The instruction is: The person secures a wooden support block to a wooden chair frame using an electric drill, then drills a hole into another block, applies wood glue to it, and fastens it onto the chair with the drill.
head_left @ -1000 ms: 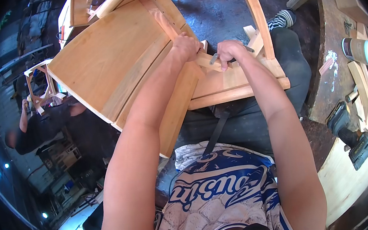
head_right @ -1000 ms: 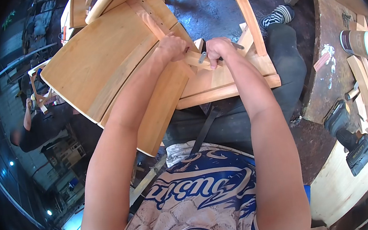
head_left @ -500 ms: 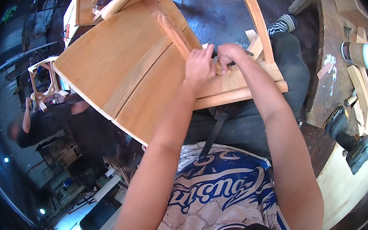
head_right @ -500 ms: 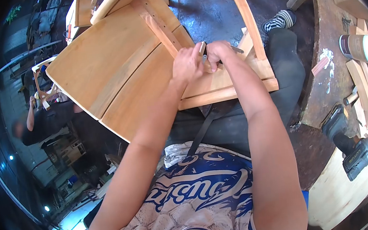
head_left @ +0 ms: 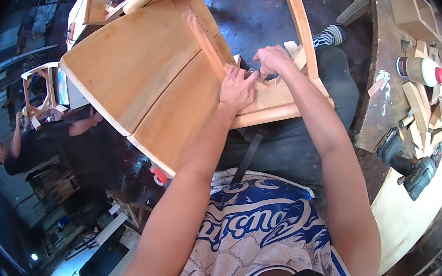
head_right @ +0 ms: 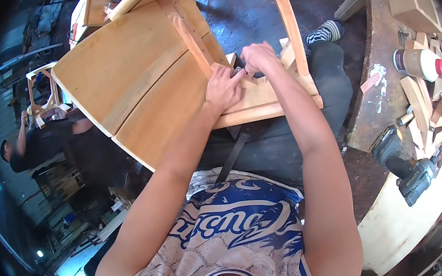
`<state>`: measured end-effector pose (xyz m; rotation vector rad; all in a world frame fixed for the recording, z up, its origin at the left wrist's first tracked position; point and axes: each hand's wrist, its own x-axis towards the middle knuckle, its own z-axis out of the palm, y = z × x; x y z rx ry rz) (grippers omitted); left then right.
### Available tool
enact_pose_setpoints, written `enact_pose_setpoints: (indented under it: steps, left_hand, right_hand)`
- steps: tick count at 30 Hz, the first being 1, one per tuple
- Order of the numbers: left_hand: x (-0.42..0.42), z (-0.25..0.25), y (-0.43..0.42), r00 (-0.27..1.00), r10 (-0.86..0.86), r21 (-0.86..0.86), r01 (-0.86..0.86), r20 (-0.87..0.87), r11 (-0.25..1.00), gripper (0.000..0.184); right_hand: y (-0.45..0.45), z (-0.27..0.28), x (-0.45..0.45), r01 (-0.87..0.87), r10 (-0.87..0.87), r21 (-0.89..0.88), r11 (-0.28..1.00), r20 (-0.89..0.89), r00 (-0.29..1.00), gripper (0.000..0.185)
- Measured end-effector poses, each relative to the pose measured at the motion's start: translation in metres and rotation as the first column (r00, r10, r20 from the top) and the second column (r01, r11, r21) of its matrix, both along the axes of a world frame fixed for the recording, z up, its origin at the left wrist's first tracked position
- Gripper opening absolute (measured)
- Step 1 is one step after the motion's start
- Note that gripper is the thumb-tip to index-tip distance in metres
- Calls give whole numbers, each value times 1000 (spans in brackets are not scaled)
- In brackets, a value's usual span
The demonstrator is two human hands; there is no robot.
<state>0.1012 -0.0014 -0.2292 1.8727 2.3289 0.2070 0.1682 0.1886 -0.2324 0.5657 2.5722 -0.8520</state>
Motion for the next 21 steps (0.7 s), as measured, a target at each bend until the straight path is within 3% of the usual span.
enact_pose_setpoints:
  steps: [1, 2, 3, 5, 7, 9, 11, 12, 13, 14, 15, 17, 19, 21]
  left_hand:
    - [-1, -1, -2, 1000, -28, 5, 28, -15, 1000, 34]
    - [2, 0, -6, 1000, -24, 16, 24, -3, 1000, 34]
    - [3, 0, -5, 1000, -14, 14, 15, -13, 1000, 29]
    - [8, -2, -3, 1000, -7, 38, 7, 0, 999, 24]
    - [9, -6, -2, 1000, 23, 29, -22, -11, 999, 20]
    - [12, -3, -4, 997, 44, -10, -45, -67, 999, 22]
    - [18, -5, -6, 993, 83, -31, -86, -80, 996, 24]
    - [20, -6, -7, 993, 104, -48, -106, -56, 993, 25]
    - [20, -6, -8, 995, 80, -46, -83, -56, 995, 25]
    - [22, -6, -7, 996, 61, -50, -65, -63, 997, 25]
    - [25, -10, -3, 998, 51, -31, -53, -43, 998, 25]
    - [15, -13, -5, 998, 41, -151, -48, -52, 987, 25]
    - [14, -14, -4, 997, 54, -167, -63, -58, 984, 27]
    - [17, -10, -18, 994, 84, -182, -95, -65, 979, 32]
  right_hand:
    - [5, 1, 13, -4, 4, 13, 1000, 8, 1000, 55]
    - [9, 7, 33, 163, -154, 9, 987, -290, 945, 53]
    - [13, 17, 51, 319, -283, -35, 947, -563, 777, 50]
    - [2, 62, 105, 521, -682, -458, 720, -604, 413, 34]
    - [-30, 77, 164, 484, -882, -787, 383, -468, -63, 16]
    - [-66, 73, 247, 759, -858, -617, 210, -488, -160, 13]
    - [-100, 55, 318, 795, -722, -607, 9, -554, -415, 14]
    - [-95, 62, 338, 818, -690, -575, 12, -597, -409, 14]
    - [-95, 70, 355, 861, -567, -495, -115, -679, -466, 21]
    - [-96, 76, 371, 868, -435, -429, -249, -751, -496, 32]
    - [-86, 85, 385, 879, -456, -425, -217, -752, -476, 54]
    - [-57, 102, 383, 902, -403, -412, -131, -809, -428, 51]
    - [-27, 95, 397, 890, -400, -447, -96, -801, -445, 41]
    - [-15, 114, 383, 816, -482, -536, -216, -668, -567, 29]
